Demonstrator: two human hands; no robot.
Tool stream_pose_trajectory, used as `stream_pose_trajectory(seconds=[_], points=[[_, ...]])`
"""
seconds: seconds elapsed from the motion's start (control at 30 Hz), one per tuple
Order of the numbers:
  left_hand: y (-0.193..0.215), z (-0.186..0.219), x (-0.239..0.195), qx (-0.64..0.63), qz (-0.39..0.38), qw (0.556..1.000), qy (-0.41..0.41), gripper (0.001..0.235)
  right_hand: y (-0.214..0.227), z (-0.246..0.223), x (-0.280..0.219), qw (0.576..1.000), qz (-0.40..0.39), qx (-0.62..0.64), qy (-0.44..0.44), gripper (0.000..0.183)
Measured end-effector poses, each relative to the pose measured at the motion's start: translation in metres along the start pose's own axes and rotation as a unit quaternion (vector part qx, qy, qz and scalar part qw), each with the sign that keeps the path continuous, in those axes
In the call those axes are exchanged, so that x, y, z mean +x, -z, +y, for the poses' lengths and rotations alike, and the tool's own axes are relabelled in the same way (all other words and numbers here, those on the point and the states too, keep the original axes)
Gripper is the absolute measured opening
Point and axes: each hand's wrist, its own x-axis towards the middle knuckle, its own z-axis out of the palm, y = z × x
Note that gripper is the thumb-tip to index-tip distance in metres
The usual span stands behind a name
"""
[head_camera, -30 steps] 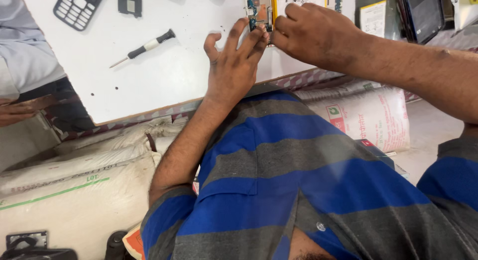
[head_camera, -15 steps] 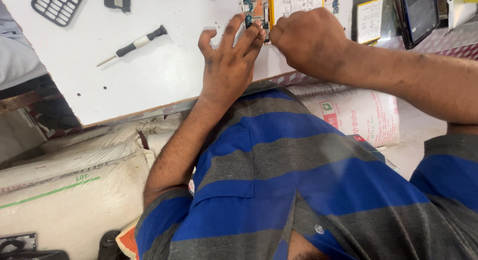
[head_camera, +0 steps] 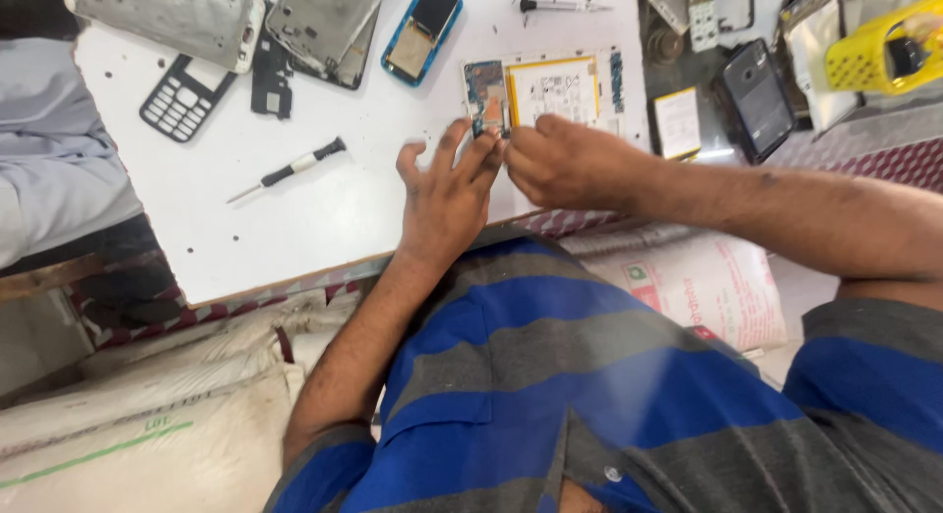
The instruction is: The person uses a screwdriver to remove and reattach screws on a disassembled mobile phone motherboard. They handle the motherboard and a small circuit board, placing them on the workbench and adjusting components with the tool.
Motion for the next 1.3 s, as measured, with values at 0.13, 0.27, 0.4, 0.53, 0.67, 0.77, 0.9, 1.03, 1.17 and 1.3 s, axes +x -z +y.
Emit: stream_pose_trajectory(seconds=[0.13,0.27,0.4,0.53,0.67,0.77,0.9,1.03,1.17,1.3], points=[[-0.003,-0.001,0.000,0.004,0.005,1.000,0.003,0.029,-0.003,-0.010,0.000,0.999,0.018,-0.024,-0.024,0.008],[-0.003,-0.001,-0.001,-0.001,0.003,1.000,0.003,0.029,-0.004,-0.024,0.005,0.997,-0.004,0.010,-0.076,0.011],[-0.002,0.001,-0.002,0.003,-0.008,1.000,0.006,0.029,-0.010,-0.025,0.013,0.935,-0.128,0.226,-0.242,0.011],[-0.004,0.001,-0.002,0.011,-0.001,1.000,0.002,0.030,-0.014,-0.019,0.013,0.889,-0.188,0.304,-0.287,0.013],[-0.006,0.000,-0.003,0.017,0.008,1.000,-0.004,0.029,-0.012,-0.017,0.008,0.946,-0.092,0.221,-0.217,0.013],[-0.007,-0.001,-0.005,0.012,0.005,1.000,-0.005,0.029,-0.013,-0.014,0.001,0.980,-0.007,0.136,-0.142,0.016],[-0.008,-0.001,-0.004,0.022,0.019,1.000,-0.005,0.032,-0.015,-0.013,-0.003,0.992,-0.037,0.090,-0.077,0.008],[-0.012,-0.001,-0.009,0.025,0.029,0.999,-0.001,0.027,-0.010,-0.018,0.001,0.992,-0.043,0.081,-0.083,0.014],[-0.019,-0.003,-0.013,0.059,0.035,0.998,-0.009,0.029,-0.005,-0.022,0.006,0.967,-0.113,0.164,-0.158,0.017],[-0.027,-0.004,-0.015,0.072,0.019,0.997,-0.007,0.029,-0.012,-0.022,0.000,0.918,-0.120,0.268,-0.266,0.014]])
